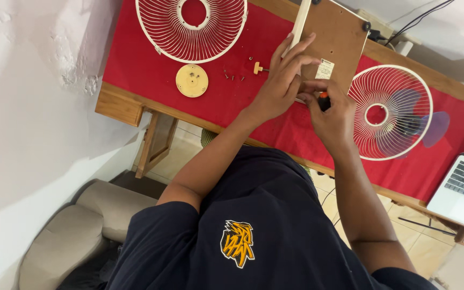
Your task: The person disassembles a small electric fan by removing screws from the base and casing using a screwdriver. They separate the fan housing, remove the motor assembly, and detach the control knob, leaving the components on the table.
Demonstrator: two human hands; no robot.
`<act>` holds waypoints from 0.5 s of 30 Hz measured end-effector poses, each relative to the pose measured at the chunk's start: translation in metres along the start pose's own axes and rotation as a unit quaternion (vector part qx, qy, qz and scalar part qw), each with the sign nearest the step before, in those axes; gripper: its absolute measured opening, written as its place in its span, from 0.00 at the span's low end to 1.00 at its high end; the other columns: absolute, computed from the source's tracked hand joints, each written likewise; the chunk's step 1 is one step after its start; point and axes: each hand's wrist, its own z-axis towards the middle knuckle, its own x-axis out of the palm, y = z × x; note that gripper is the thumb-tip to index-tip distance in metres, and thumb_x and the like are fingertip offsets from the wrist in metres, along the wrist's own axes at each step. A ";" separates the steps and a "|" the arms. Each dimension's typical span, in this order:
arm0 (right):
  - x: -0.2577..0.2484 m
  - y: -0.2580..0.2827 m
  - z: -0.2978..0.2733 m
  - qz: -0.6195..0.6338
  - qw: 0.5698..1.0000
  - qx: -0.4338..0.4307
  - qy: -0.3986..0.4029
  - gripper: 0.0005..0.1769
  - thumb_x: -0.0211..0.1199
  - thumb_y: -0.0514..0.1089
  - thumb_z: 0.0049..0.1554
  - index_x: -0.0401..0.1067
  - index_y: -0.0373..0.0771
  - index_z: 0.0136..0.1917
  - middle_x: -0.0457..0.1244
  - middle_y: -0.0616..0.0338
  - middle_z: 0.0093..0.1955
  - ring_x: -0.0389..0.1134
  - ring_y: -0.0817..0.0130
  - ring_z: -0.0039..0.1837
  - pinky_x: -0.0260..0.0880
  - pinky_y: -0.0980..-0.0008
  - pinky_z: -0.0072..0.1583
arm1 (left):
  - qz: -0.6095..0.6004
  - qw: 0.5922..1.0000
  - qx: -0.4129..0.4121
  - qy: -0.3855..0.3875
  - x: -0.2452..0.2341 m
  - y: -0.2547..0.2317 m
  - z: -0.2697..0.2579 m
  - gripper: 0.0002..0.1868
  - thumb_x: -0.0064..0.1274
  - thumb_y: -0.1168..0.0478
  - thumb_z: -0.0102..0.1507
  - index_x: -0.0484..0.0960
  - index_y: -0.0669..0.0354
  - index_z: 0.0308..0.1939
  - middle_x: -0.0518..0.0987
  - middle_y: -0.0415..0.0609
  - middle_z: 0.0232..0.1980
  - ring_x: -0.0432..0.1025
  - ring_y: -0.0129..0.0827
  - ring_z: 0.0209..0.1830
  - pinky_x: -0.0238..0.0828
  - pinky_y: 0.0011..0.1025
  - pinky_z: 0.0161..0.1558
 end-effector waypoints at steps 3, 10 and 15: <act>-0.003 0.006 0.005 0.039 0.999 0.020 0.026 0.13 0.66 0.30 0.63 0.70 0.34 0.60 0.71 0.54 0.54 0.76 0.70 0.54 0.75 0.71 0.53 | 0.002 1.000 -0.003 -0.004 0.000 0.002 0.002 0.23 0.36 0.75 0.69 0.74 0.53 0.64 0.54 0.47 0.85 0.35 0.51 0.87 0.35 0.48 0.88; -0.019 0.017 0.000 -0.028 0.999 0.000 0.037 0.12 0.68 0.31 0.62 0.72 0.34 0.58 0.70 0.54 0.52 0.74 0.67 0.51 0.73 0.69 0.51 | -0.023 0.999 -0.022 -0.007 0.001 0.007 0.000 0.23 0.37 0.75 0.68 0.73 0.52 0.64 0.53 0.45 0.86 0.36 0.53 0.90 0.42 0.45 0.86; -0.004 -0.004 -0.041 0.009 0.954 0.148 0.260 0.09 0.66 0.34 0.55 0.78 0.36 0.50 0.70 0.53 0.42 0.71 0.62 0.37 0.70 0.64 0.41 | 0.018 1.000 -0.012 -0.022 0.009 0.007 0.004 0.25 0.40 0.76 0.67 0.73 0.49 0.64 0.52 0.43 0.86 0.35 0.52 0.89 0.35 0.49 0.88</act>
